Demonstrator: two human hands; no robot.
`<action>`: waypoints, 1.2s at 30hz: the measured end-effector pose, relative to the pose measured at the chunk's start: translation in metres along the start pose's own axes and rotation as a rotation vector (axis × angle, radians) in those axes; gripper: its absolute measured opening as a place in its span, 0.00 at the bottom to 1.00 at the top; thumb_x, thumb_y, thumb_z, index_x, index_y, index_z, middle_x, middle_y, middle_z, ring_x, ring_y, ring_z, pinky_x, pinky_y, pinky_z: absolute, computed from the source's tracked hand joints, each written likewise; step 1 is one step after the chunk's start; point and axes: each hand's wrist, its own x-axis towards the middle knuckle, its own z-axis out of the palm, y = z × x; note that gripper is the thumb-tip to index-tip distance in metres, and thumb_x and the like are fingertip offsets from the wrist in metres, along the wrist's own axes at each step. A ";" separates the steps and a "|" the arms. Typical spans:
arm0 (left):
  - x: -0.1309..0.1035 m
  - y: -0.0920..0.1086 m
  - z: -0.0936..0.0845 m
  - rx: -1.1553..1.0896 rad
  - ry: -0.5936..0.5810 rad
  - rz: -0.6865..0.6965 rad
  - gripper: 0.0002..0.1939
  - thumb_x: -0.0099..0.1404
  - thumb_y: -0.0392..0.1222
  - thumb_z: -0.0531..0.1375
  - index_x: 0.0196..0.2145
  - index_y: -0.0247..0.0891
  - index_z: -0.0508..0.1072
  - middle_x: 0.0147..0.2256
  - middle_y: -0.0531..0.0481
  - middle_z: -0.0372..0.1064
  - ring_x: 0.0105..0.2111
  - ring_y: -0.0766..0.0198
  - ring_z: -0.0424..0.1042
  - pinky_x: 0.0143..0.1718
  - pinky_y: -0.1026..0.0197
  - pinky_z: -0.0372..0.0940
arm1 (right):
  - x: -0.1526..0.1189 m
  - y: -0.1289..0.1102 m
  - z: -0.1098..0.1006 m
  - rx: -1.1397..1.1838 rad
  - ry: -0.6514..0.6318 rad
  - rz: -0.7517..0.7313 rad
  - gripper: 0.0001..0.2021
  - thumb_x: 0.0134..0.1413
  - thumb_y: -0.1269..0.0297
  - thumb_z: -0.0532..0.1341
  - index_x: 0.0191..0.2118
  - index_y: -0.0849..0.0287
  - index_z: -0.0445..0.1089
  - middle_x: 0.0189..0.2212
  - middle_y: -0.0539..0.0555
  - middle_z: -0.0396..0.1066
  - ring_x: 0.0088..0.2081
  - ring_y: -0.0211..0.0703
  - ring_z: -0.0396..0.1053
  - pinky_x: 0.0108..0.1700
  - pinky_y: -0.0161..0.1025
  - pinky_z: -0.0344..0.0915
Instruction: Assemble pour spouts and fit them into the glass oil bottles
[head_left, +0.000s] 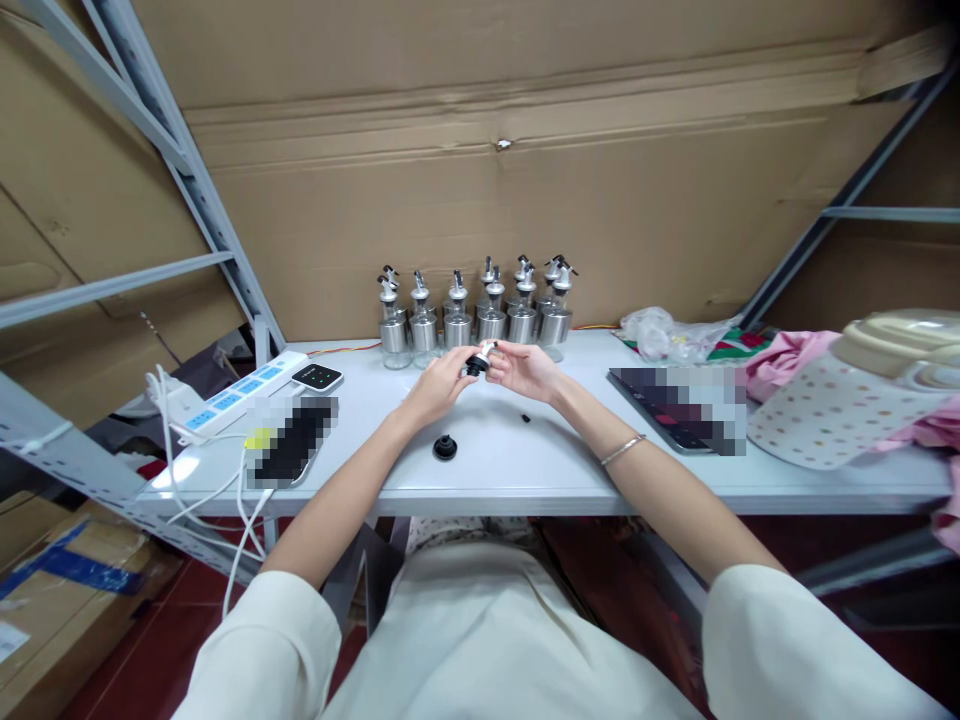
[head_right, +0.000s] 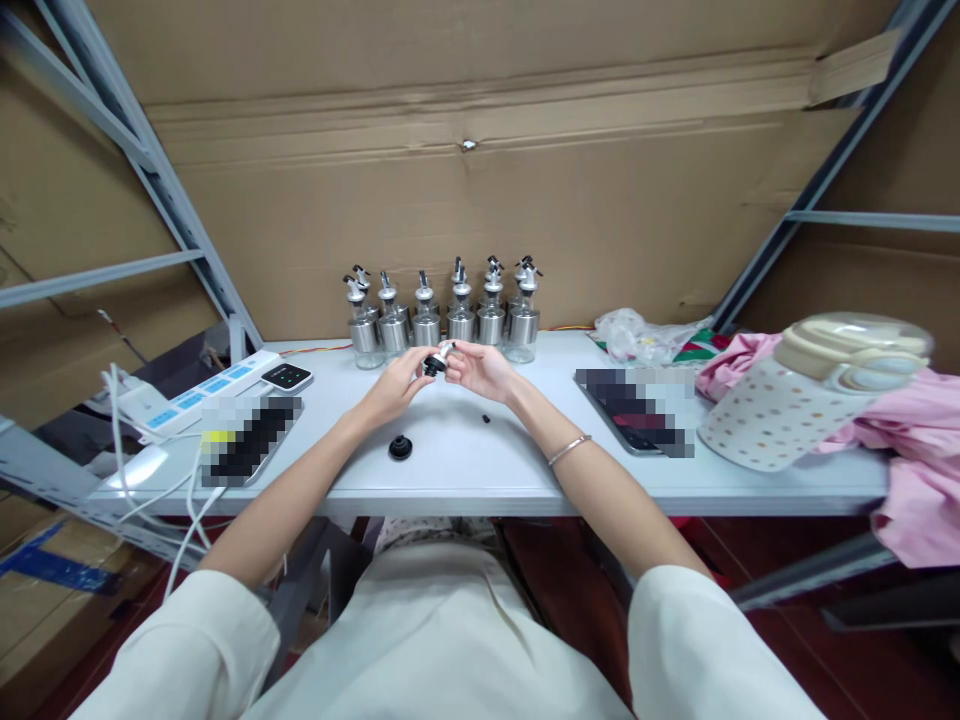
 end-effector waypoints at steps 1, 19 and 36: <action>0.000 0.000 0.000 -0.001 0.002 0.000 0.19 0.67 0.37 0.53 0.55 0.38 0.60 0.53 0.41 0.64 0.47 0.57 0.67 0.48 0.55 0.60 | 0.000 0.000 0.000 0.010 -0.001 0.003 0.11 0.61 0.66 0.50 0.33 0.59 0.68 0.17 0.46 0.49 0.20 0.36 0.52 0.29 0.37 0.57; 0.000 0.005 -0.004 0.086 -0.003 -0.021 0.16 0.67 0.37 0.52 0.52 0.38 0.62 0.51 0.43 0.66 0.51 0.57 0.65 0.49 0.58 0.56 | 0.000 0.002 0.000 0.009 -0.023 0.000 0.12 0.62 0.66 0.49 0.33 0.59 0.68 0.17 0.46 0.49 0.21 0.36 0.53 0.30 0.37 0.59; 0.001 0.007 -0.008 0.108 -0.034 -0.039 0.14 0.67 0.39 0.54 0.51 0.39 0.64 0.51 0.46 0.68 0.50 0.58 0.66 0.49 0.57 0.52 | -0.003 0.001 0.004 0.065 -0.017 0.048 0.17 0.64 0.68 0.44 0.34 0.61 0.69 0.16 0.47 0.50 0.20 0.35 0.53 0.30 0.35 0.57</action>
